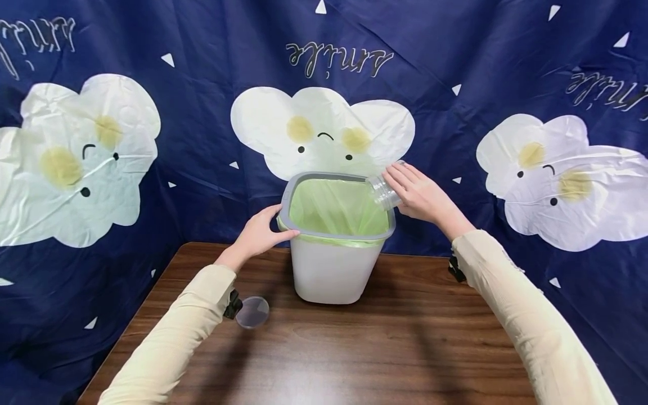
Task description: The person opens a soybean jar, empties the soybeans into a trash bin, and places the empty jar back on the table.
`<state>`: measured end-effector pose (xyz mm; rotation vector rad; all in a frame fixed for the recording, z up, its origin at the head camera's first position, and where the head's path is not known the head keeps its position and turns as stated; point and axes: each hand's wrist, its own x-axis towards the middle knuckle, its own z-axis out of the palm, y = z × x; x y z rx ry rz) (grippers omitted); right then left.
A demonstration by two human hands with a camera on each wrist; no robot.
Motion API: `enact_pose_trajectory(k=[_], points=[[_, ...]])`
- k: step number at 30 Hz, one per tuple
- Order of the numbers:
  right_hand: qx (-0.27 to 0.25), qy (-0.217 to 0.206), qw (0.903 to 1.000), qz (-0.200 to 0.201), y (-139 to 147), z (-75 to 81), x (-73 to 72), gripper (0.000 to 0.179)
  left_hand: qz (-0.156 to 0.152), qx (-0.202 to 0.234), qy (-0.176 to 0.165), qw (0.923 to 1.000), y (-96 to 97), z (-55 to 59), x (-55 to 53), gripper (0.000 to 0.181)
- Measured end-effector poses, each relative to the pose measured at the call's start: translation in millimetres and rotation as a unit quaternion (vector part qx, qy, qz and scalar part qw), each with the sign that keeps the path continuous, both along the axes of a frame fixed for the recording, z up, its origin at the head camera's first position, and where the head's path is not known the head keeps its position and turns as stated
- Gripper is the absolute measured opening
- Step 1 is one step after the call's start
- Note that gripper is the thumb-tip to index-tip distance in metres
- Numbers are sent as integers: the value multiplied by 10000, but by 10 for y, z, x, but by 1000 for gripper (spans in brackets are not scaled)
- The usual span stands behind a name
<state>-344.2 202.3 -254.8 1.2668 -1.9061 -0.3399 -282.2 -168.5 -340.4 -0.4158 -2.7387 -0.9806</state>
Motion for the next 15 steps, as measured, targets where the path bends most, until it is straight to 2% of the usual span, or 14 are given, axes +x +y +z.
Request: enact_pose_trajectory(k=[6,15], points=[[-78,-68,9999,110,33,35,29,71,-15,1,14,10000,-1,11,12,87],[-558,-359,9973,314,125,80,77,78,35,12,-30,10000,3,19,35,87]])
